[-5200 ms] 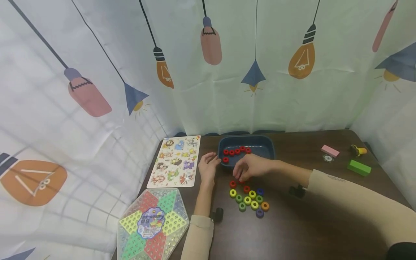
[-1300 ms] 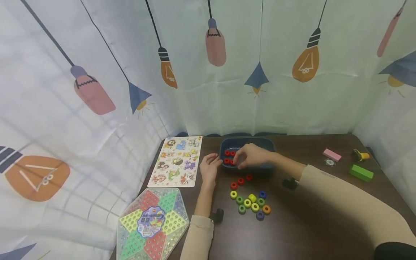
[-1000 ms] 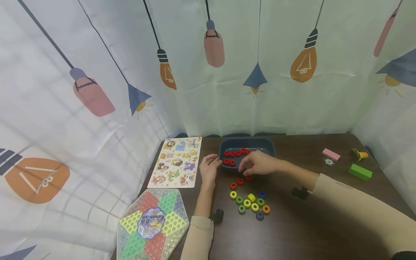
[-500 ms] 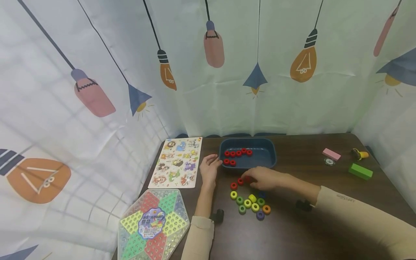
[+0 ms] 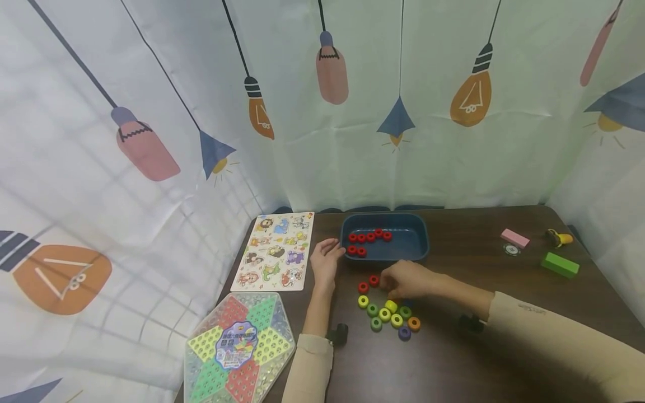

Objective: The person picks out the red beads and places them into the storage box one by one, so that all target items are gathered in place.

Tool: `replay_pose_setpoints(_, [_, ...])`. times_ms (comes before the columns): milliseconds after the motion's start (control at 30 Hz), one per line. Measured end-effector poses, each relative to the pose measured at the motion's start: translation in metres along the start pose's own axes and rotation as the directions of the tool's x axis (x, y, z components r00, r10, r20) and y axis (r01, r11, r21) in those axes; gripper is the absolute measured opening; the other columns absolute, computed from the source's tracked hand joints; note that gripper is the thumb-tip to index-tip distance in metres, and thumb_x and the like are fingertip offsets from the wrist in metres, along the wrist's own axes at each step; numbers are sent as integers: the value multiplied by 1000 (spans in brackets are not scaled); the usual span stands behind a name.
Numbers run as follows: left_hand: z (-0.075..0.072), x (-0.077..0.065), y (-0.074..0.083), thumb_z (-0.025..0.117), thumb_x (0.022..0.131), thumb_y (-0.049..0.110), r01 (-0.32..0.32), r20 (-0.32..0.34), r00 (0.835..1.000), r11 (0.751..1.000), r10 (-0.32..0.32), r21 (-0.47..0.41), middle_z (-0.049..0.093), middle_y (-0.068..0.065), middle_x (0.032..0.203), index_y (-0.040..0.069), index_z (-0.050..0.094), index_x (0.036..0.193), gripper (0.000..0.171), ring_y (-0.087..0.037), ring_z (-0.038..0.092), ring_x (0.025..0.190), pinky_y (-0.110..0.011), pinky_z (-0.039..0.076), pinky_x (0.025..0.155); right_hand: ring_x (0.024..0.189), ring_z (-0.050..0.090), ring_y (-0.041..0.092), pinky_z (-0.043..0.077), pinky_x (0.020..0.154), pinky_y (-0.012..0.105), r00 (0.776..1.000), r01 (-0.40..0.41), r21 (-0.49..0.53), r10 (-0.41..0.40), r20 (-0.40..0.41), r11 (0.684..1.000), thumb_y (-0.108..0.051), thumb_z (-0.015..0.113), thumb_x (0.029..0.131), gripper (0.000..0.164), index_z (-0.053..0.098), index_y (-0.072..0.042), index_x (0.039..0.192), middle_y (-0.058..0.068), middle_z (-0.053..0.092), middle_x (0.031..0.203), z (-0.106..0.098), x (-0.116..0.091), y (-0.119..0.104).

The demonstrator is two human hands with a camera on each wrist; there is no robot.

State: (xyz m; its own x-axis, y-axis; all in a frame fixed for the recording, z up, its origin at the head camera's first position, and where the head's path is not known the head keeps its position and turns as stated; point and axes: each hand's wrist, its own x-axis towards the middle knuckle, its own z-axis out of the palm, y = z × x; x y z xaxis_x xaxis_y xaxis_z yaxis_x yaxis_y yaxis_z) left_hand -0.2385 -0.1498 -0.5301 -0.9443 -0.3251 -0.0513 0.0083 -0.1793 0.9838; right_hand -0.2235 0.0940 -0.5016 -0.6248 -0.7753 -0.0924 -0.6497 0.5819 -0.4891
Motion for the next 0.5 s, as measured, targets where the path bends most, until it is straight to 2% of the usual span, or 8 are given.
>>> replay_pose_setpoints(133, [-1, -4, 10, 71, 82, -6, 15, 27, 1000, 1000, -15, -12, 57, -26, 130, -7, 55, 125, 46, -33, 59, 121, -35, 51, 96, 74, 61, 1, 52, 65, 24, 1000, -1, 41, 0, 23, 999, -22, 81, 75, 24, 71, -18, 96, -11, 69, 84, 0, -2, -1])
replay_pose_setpoints(300, [0, -11, 22, 69, 83, -7, 17, 51, 999, 1000, -17, 4, 56, -29, 131, -10, 53, 127, 46, -34, 58, 121, -35, 52, 95, 74, 63, 4, 52, 66, 23, 998, 20, 21, -21, 56, 1000, -22, 84, 69, 28, 72, -19, 94, -11, 69, 82, -3, -5, 0])
replay_pose_setpoints(500, [1, -14, 24, 68, 84, -7, 14, 50, 999, 1000, -14, 6, 55, -30, 132, -10, 52, 127, 46, -35, 58, 122, -35, 52, 96, 74, 64, 5, 52, 65, 22, 992, 67, 71, -73, 99, 995, -13, 87, 61, 31, 73, -23, 87, -14, 68, 79, -5, -7, -1])
